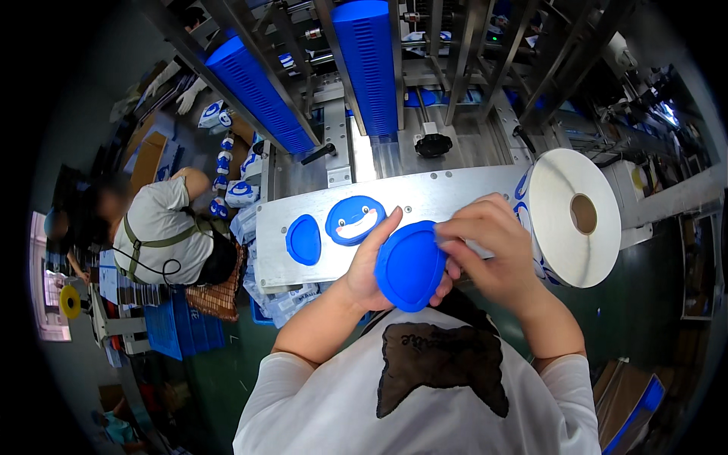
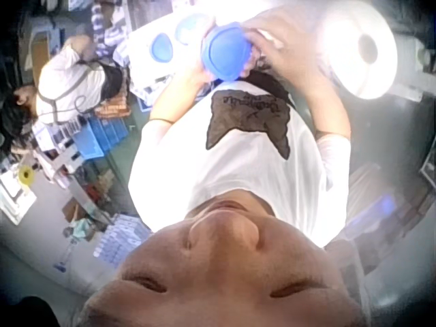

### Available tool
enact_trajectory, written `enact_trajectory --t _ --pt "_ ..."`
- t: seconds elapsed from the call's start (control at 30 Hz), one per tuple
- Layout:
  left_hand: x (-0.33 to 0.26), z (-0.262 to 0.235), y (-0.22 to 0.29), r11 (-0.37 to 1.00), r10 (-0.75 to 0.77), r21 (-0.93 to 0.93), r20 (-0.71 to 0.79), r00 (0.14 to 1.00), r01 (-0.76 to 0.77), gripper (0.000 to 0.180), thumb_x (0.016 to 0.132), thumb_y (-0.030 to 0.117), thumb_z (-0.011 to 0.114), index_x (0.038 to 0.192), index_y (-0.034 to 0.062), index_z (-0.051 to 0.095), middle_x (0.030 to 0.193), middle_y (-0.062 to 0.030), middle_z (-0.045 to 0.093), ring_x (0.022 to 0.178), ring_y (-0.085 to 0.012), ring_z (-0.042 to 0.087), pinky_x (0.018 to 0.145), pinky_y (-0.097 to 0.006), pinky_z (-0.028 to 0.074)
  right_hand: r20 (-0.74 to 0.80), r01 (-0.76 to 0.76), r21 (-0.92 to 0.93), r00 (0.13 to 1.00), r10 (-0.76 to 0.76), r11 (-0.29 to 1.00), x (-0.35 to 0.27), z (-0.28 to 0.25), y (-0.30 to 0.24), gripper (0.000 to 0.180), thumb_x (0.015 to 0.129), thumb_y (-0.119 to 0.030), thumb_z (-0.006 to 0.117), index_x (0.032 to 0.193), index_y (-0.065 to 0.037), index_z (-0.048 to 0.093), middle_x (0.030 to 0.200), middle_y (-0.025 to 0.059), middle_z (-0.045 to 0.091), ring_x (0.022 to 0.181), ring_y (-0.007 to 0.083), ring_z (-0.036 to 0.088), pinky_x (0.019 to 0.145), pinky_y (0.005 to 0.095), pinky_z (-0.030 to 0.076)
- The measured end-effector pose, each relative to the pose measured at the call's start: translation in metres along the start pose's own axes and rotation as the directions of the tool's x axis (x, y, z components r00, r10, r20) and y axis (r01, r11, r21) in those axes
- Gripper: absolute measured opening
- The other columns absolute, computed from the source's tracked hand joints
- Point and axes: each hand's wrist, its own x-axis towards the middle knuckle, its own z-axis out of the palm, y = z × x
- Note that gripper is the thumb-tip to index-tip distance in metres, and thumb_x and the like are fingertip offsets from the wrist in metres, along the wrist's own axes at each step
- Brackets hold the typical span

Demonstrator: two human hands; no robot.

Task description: The person peels circular labels from a roll and applies them to the top of blue plastic lids before placing the lids into a machine.

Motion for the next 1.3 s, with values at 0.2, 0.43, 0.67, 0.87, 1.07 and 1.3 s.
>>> enact_trajectory --t 0.2,0.43,0.67,0.87,1.07,1.3 --pt "-0.005 -0.006 -0.009 0.977 0.132 0.183 -0.122 0.984 -0.109 0.066 0.094 0.06 0.03 0.118 0.0026 0.053 0.102 -0.02 0.061 0.082 -0.0315 0.062 0.067 -0.04 0.051 0.057 0.166 -0.221 0.986 -0.158 0.961 0.009 0.022 -0.003 0.029 0.065 -0.004 0.072 0.093 -0.005 0.064 0.088 0.0069 0.058 0.084 0.0262 0.054 0.071 0.0335 0.048" --pt "-0.008 -0.009 0.001 0.943 0.333 0.109 -0.247 0.91 -0.315 0.049 0.081 0.031 0.052 0.123 0.0056 0.047 0.11 -0.0135 0.054 0.083 -0.0249 0.052 0.064 -0.037 0.045 0.187 0.145 0.009 0.972 -0.144 0.989 -0.002 0.008 -0.018 0.017 0.073 0.0 0.07 0.089 -0.004 0.064 0.087 0.0082 0.06 0.082 0.026 0.055 0.072 0.0347 0.045" --pt "-0.012 -0.003 -0.001 0.966 0.246 0.064 0.054 0.968 -0.249 0.058 0.074 0.021 0.053 0.13 0.0068 0.043 0.112 -0.0118 0.054 0.087 -0.0253 0.052 0.068 -0.038 0.044 -0.009 0.115 0.01 0.993 -0.115 0.993 0.014 0.015 -0.008 0.017 0.071 -0.004 0.07 0.088 -0.005 0.066 0.089 0.0055 0.061 0.083 0.0251 0.054 0.071 0.034 0.045" --pt "-0.01 0.001 -0.008 0.974 0.227 0.006 0.022 0.974 -0.227 0.062 0.064 0.012 0.052 0.125 0.0067 0.045 0.11 -0.0112 0.053 0.086 -0.0251 0.052 0.065 -0.036 0.044 0.092 0.161 -0.019 0.983 -0.159 0.987 0.013 0.019 -0.003 0.019 0.071 -0.004 0.071 0.089 -0.006 0.066 0.09 0.005 0.061 0.083 0.025 0.054 0.068 0.0343 0.046" --pt "-0.012 -0.009 0.009 0.927 0.369 0.064 0.028 0.929 -0.37 0.066 0.061 0.016 0.057 0.125 0.0061 0.045 0.118 -0.0133 0.048 0.1 -0.0304 0.051 0.063 -0.037 0.047 -0.079 -0.018 0.171 0.996 0.032 0.985 -0.001 -0.014 0.014 0.017 0.078 -0.007 0.066 0.095 -0.01 0.066 0.105 0.0093 0.06 0.099 0.0243 0.051 0.082 0.0379 0.043" --pt "-0.007 0.003 0.009 0.884 0.426 0.216 -0.009 0.905 -0.414 0.074 0.06 0.016 0.057 0.13 0.0051 0.039 0.138 -0.0159 0.039 0.113 -0.036 0.048 0.069 -0.045 0.052 0.021 -0.144 0.147 0.99 0.143 0.979 -0.004 0.002 0.013 0.017 0.08 -0.004 0.067 0.096 -0.008 0.069 0.094 0.0071 0.065 0.09 0.0236 0.058 0.079 0.0332 0.045"
